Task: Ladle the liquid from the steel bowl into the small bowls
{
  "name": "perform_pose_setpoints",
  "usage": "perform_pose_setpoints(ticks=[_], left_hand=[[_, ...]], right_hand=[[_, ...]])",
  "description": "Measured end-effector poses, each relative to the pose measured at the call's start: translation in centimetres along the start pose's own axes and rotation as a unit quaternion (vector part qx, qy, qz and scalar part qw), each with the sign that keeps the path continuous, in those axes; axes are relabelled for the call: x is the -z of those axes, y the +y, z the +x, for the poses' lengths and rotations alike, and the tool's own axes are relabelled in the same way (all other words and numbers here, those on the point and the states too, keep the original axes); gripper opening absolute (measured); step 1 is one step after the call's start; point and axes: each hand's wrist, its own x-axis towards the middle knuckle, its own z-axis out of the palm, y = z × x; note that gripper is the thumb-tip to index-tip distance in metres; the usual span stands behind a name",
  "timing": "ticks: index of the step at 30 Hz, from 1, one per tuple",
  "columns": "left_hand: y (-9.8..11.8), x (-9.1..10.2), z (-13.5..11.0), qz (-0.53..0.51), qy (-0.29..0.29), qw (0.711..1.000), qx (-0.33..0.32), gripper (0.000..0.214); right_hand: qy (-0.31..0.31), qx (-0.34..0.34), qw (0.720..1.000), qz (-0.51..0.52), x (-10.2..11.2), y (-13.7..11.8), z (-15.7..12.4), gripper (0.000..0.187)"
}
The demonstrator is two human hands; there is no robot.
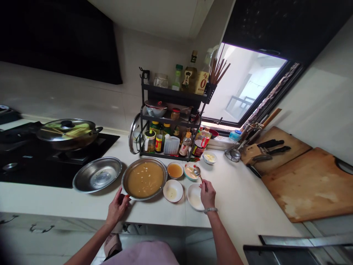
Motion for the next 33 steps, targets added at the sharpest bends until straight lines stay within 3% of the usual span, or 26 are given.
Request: perform_pose_setpoints(ticks=[3, 6, 8, 24, 33], left_hand=[[0.1, 0.0, 0.0, -0.003, 0.003, 1.000, -0.001, 0.072], [0.1, 0.0, 0.0, -0.001, 0.003, 1.000, 0.001, 0.072], [0.1, 0.0, 0.0, -0.001, 0.000, 1.000, 0.003, 0.073], [0.2, 0.0, 0.0, -0.005, -0.004, 1.000, 0.007, 0.077], [0.2, 0.0, 0.0, -0.010, 0.001, 1.000, 0.004, 0.076]], right_hand=[[0.041, -0.098, 0.992, 0.072, -0.6, 0.3, -0.2, 0.038], [0.131, -0.202, 0.950, 0.197, -1.1, 0.4, 0.0, 0.035], [0.167, -0.226, 0.928, 0.246, -1.1, 0.5, 0.2, 0.034], [0.203, -0.223, 0.905, 0.300, 0.8, -0.6, 1.3, 0.033], [0.148, -0.213, 0.912, 0.318, 0.4, -5.0, 0.9, 0.033]])
